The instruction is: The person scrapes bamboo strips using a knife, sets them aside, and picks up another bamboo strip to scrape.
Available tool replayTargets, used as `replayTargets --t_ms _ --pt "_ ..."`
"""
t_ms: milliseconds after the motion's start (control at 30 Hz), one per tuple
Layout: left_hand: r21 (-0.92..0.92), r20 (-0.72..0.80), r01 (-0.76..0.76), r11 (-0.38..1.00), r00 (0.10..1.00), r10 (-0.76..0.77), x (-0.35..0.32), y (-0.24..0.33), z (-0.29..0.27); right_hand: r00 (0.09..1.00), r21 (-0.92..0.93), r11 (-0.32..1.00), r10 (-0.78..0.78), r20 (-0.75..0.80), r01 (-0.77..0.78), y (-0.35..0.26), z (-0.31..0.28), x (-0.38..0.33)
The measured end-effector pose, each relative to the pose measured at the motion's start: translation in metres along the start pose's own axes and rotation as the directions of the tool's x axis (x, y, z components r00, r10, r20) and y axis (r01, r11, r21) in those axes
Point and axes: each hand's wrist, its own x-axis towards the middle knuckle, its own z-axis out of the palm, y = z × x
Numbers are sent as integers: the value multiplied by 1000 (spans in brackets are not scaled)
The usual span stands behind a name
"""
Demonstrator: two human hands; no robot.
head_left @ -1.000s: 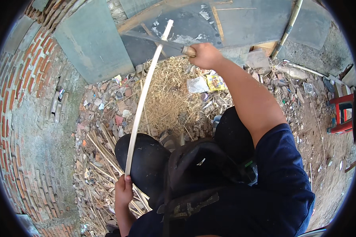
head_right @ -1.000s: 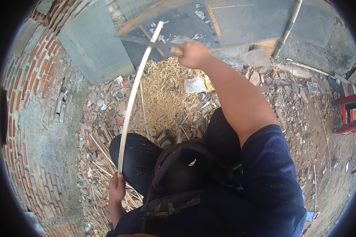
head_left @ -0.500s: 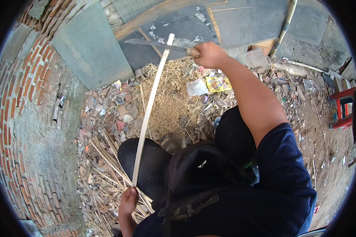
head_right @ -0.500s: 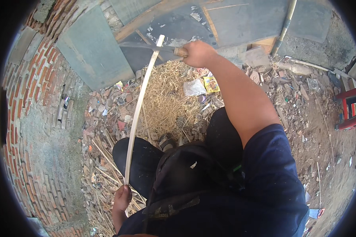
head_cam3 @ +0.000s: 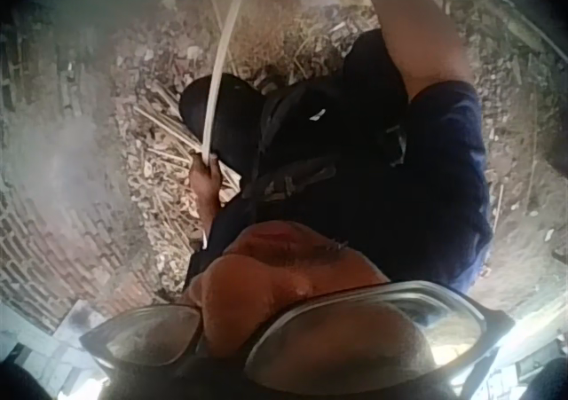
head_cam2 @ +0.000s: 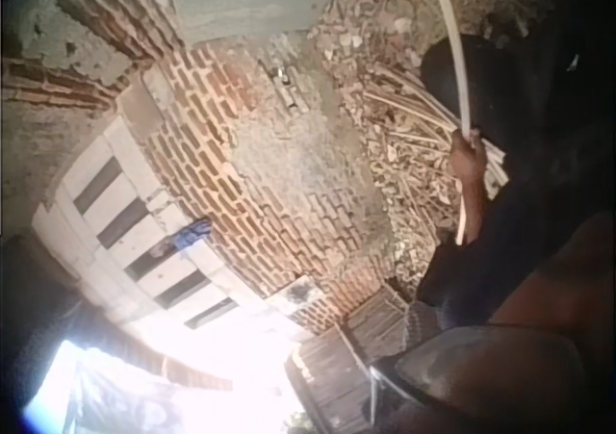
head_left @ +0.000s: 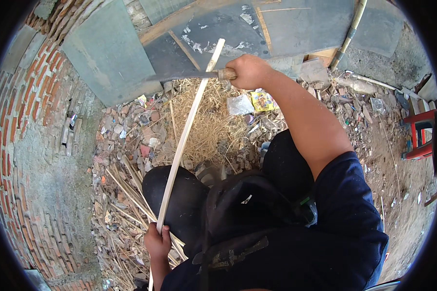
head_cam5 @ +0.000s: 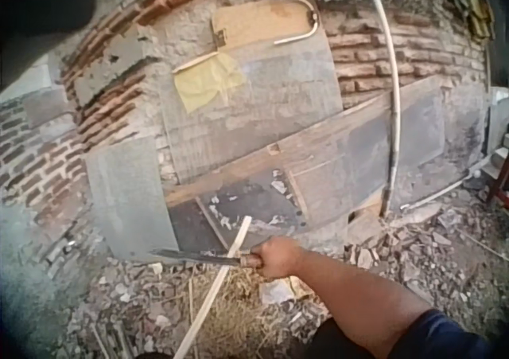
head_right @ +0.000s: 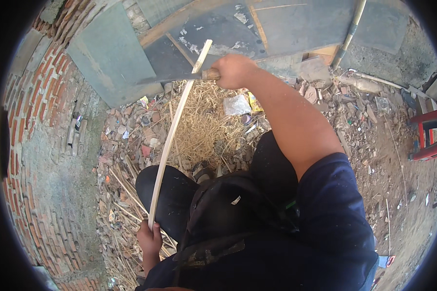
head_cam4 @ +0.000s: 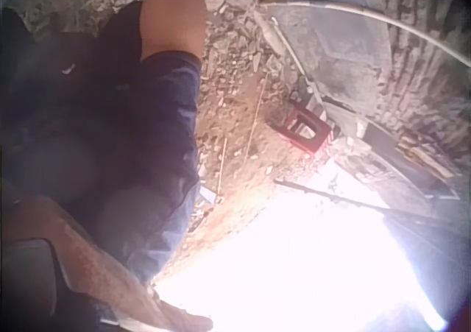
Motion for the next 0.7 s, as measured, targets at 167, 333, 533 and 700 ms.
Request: replayTargets --t_ms 167,333,533,700 --pt "39 -7 8 999 1000 -8 0 -11 9 984 -110 978 -171 47 176 -30 10 -3" --pt "33 -51 26 999 998 -25 -1 -13 13 988 95 983 152 37 -155 14 14 1" --pt "48 -8 6 999 1000 -6 -4 -12 15 995 37 997 63 83 -66 -22 3 -1" --pt "-23 -51 24 999 998 -25 -5 -8 19 988 157 980 102 118 -120 -6 5 -9"
